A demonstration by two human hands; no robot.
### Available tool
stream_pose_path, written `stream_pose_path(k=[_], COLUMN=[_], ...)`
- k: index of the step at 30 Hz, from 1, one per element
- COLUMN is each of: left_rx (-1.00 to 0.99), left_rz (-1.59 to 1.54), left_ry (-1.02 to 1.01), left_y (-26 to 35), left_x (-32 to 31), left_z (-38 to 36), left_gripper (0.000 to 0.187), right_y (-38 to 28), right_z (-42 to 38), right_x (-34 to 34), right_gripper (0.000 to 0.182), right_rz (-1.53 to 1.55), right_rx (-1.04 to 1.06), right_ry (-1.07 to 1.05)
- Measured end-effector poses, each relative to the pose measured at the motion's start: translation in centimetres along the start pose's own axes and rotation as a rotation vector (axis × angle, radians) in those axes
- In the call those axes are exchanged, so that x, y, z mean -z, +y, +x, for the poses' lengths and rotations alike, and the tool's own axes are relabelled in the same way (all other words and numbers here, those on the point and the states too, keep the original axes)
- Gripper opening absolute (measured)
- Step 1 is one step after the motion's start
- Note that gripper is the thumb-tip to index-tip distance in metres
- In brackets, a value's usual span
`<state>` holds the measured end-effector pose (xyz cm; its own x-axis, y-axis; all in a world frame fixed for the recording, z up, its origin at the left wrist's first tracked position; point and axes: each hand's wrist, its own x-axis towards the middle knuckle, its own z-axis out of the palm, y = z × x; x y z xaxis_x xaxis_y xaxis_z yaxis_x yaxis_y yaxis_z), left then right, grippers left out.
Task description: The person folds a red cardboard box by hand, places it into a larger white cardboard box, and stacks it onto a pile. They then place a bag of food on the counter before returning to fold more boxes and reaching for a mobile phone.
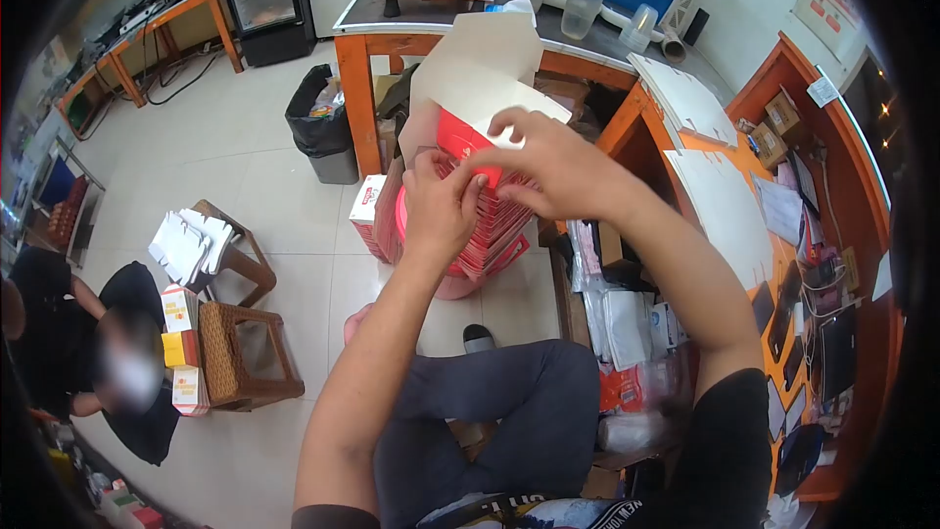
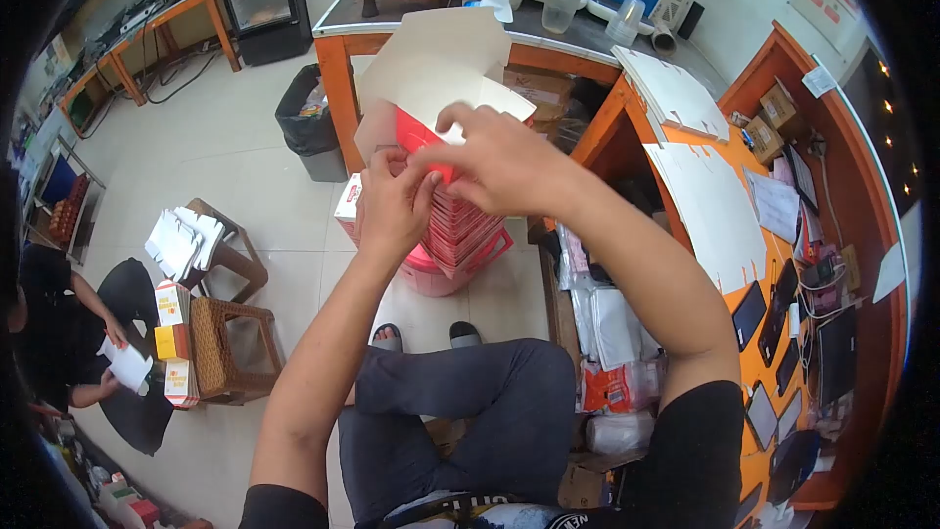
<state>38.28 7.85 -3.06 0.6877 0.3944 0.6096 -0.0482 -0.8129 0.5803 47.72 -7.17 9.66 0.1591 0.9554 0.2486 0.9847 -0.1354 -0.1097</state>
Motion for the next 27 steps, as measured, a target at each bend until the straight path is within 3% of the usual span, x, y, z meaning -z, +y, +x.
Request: stream_pose_path(k=[1,4,7,16,19,22,25,27], left_rx=[-0.009,-0.032,-0.115,-0.061,0.003,0.043,0.16,0.281], left_rz=[0.0,0.034,-0.004,-0.086,-0.198,-0.173,-0.234,-0.305], left_ry=[-0.012,0.001,-0.069,-0.161,-0.032,0.245,0.304,0.166], left_y=[0.0,0.0,-0.1,-0.3,-0.3,-1.5,-2.0,-3.2], left_x=[0.1,-0.1,0.7,1.0,0.9,1.0,1.5,0.6], left_z=[0.0,-0.2,-1.0,-1.6,-1.8,-1.2,0.2,1.2], left_gripper=[0.02,0.019,0.024,0.032,0.042,0.051,0.052,0.038], right_y=[-0.1,1.7,1.8,0.7,-0.3,-1.4,-1.5,-0.5], right_z=[-0.3,-0.3,-0.6,-1.6,-2.3,-2.0,-0.8,1.5], right_x=[-0.4,-1.5,-2.0,-2.1,-3.0,-2.3,-1.8,-3.2], right_gripper=[0.033,0.027,0.022,0.023,0.029,0.04,0.056,0.056], right_rz=[-0.205,-0.284,-0.272,-0.36,-0.339,-0.195,0.291,0.228], right_rx=[0.066,0.122,0.108,0.128,0.078,-0.081,-0.384,-0.449], right_ry=[-0.012,0.008,-0.026,-0.017,0.03,-0.002,-0.14,-0.051])
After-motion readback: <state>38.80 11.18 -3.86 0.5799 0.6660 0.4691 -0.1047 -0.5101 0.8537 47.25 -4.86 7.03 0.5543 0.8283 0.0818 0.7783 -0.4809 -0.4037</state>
